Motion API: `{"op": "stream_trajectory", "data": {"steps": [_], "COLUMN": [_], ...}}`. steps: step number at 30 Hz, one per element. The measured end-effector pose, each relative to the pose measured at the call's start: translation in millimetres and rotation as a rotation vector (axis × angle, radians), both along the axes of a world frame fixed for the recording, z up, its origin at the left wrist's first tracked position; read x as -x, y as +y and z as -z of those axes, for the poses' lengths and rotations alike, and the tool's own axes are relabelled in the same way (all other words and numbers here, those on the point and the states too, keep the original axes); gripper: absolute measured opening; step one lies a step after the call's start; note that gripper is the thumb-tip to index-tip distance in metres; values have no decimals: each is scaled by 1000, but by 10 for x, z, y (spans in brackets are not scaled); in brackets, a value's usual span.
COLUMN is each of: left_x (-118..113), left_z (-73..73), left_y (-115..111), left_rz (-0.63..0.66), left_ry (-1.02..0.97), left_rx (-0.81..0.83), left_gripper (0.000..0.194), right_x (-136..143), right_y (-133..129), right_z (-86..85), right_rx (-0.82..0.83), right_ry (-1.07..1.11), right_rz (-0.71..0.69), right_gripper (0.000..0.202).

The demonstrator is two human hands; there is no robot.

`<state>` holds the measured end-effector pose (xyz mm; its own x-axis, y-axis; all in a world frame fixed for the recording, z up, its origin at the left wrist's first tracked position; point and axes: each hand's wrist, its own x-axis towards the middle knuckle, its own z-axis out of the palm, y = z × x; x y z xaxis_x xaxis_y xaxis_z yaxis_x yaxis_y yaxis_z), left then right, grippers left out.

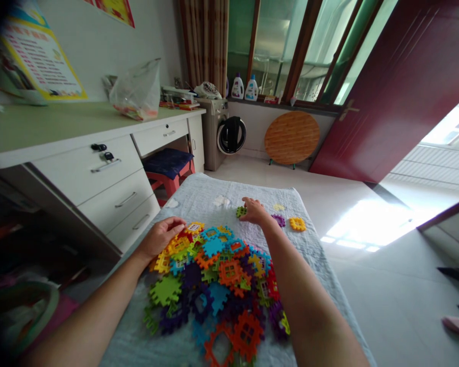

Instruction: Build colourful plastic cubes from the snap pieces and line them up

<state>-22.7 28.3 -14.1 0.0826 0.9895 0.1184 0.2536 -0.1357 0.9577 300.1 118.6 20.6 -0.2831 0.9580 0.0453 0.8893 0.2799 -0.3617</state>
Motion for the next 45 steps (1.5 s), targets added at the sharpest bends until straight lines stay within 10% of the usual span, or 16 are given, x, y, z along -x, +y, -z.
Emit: {"op": "stream_trajectory", "data": {"steps": [7, 14, 45], "left_x": [-2, -4, 0], "left_z": [5, -24, -5], "left_y": [7, -11, -1], "left_rz": [-7, 0, -12], "left_ry": [5, -18, 11], "left_rx": [7, 23, -3], "left_gripper": [27, 28, 28], "right_x": [-294, -68, -47], "right_y": [18, -112, -58], "right_z": [-214, -57, -11], "right_rx": [-127, 10, 35], "right_ry": [337, -107, -74], "right_rz": [161, -11, -22], "right_gripper": [49, 62, 72]}}
